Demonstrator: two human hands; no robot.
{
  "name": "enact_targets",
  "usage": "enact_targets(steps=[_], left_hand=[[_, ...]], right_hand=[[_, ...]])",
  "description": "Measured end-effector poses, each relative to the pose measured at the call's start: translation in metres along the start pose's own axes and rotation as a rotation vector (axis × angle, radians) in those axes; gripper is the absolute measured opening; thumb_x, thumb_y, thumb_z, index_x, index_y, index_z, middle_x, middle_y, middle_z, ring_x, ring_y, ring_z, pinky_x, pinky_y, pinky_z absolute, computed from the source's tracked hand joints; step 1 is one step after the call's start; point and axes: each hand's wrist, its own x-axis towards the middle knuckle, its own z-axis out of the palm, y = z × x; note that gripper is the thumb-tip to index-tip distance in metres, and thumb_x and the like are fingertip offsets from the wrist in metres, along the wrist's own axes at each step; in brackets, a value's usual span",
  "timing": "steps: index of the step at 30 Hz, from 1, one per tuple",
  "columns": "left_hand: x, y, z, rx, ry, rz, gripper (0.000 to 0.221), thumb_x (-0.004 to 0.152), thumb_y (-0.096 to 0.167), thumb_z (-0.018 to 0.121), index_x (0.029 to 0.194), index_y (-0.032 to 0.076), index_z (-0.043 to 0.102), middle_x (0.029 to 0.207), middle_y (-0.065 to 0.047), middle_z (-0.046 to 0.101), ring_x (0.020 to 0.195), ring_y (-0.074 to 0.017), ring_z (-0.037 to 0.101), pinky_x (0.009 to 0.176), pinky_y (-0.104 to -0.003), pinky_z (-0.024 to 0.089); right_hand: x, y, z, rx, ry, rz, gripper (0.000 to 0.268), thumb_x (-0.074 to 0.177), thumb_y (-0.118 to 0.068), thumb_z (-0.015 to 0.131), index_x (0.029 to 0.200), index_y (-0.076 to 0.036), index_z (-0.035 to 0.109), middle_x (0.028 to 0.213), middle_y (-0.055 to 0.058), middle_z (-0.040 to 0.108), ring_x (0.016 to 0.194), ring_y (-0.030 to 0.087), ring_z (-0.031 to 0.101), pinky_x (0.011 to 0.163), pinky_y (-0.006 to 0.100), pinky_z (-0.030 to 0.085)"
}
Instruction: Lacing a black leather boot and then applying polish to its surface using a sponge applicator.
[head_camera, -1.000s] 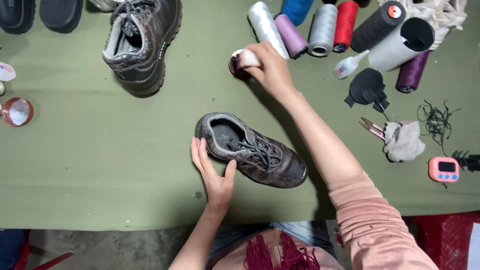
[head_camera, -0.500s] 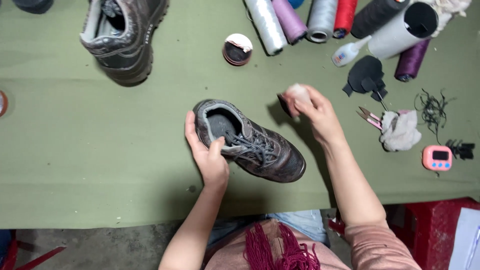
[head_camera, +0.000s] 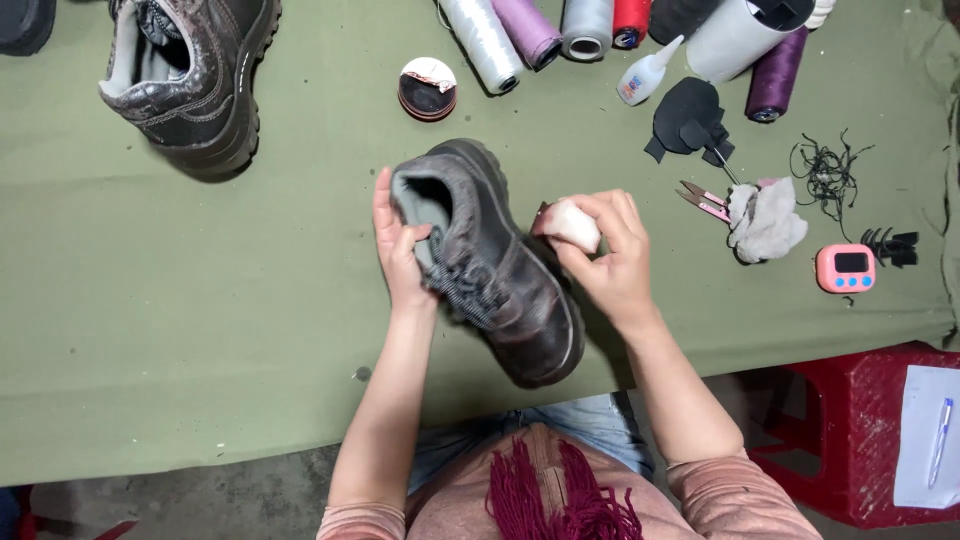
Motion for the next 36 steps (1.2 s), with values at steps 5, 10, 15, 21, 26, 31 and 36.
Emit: enact_targets(steps=[5,10,15,21,26,31,36], left_hand=[[0.008,-0.023,-0.055,0.071,0.073,-0.185,0.080,0.074,0.002,0.059,0.151,0.015,0.046,0.143,-0.014,0.061,0.121,-0.0248,0.068,0.102,-0.036,0.057],[0.005,-0.001,-0.027,0.104,0.116,-0.206,0.053,0.076,0.007,0.062,0.128,0.016,0.061,0.123,-0.007,0.071,0.109,-0.0192,0.070,0.092,-0.033,0.058],[0.004,0.019,-0.008,0.122,0.103,-0.235,0.039,0.078,0.009,0.061,0.115,0.017,0.061,0.114,-0.003,0.071,0.102,-0.0153,0.069,0.088,-0.031,0.058],[0.001,0.015,-0.014,0.084,0.159,-0.288,0.041,0.077,0.008,0.060,0.118,0.017,0.061,0.114,-0.004,0.072,0.101,-0.0159,0.070,0.089,-0.032,0.058],[-0.001,0.008,-0.017,0.044,0.190,-0.337,0.059,0.078,0.010,0.061,0.136,0.019,0.057,0.126,-0.007,0.070,0.111,-0.0211,0.070,0.093,-0.034,0.058],[0.002,0.010,-0.016,-0.062,0.270,-0.392,0.060,0.072,-0.001,0.056,0.132,0.005,0.058,0.116,-0.018,0.069,0.099,-0.0313,0.067,0.088,-0.039,0.053],[0.001,0.021,-0.007,-0.032,0.294,-0.444,0.056,0.075,0.002,0.056,0.130,0.007,0.060,0.114,-0.015,0.069,0.099,-0.0290,0.066,0.089,-0.038,0.052]], right_hand=[[0.012,-0.017,0.029,0.125,-0.162,-0.066,0.038,0.082,-0.022,0.085,0.115,-0.007,0.073,0.095,0.013,0.064,0.088,0.037,0.062,0.081,0.048,0.053],[0.039,-0.055,0.039,0.150,-0.076,-0.108,0.042,0.077,-0.026,0.092,0.109,-0.007,0.073,0.099,0.014,0.066,0.092,0.035,0.063,0.084,0.047,0.051],[0.060,-0.016,0.053,0.072,-0.100,-0.130,0.040,0.087,-0.027,0.083,0.117,-0.004,0.069,0.100,0.016,0.065,0.095,0.038,0.062,0.087,0.049,0.051],[0.075,0.027,0.065,0.039,-0.107,-0.088,0.040,0.086,-0.017,0.085,0.118,-0.001,0.068,0.102,0.019,0.065,0.096,0.041,0.065,0.085,0.051,0.053],[0.125,0.067,0.080,0.011,-0.043,-0.078,0.045,0.094,-0.015,0.085,0.130,-0.003,0.062,0.108,0.019,0.061,0.101,0.042,0.067,0.086,0.051,0.054],[0.164,0.092,0.119,-0.113,-0.233,-0.194,0.034,0.098,-0.012,0.074,0.127,-0.005,0.059,0.114,0.012,0.061,0.103,0.032,0.060,0.083,0.039,0.045],[0.172,0.098,0.133,-0.260,-0.255,-0.221,0.040,0.090,-0.008,0.077,0.127,-0.008,0.062,0.110,0.013,0.057,0.095,0.034,0.059,0.071,0.044,0.047]])
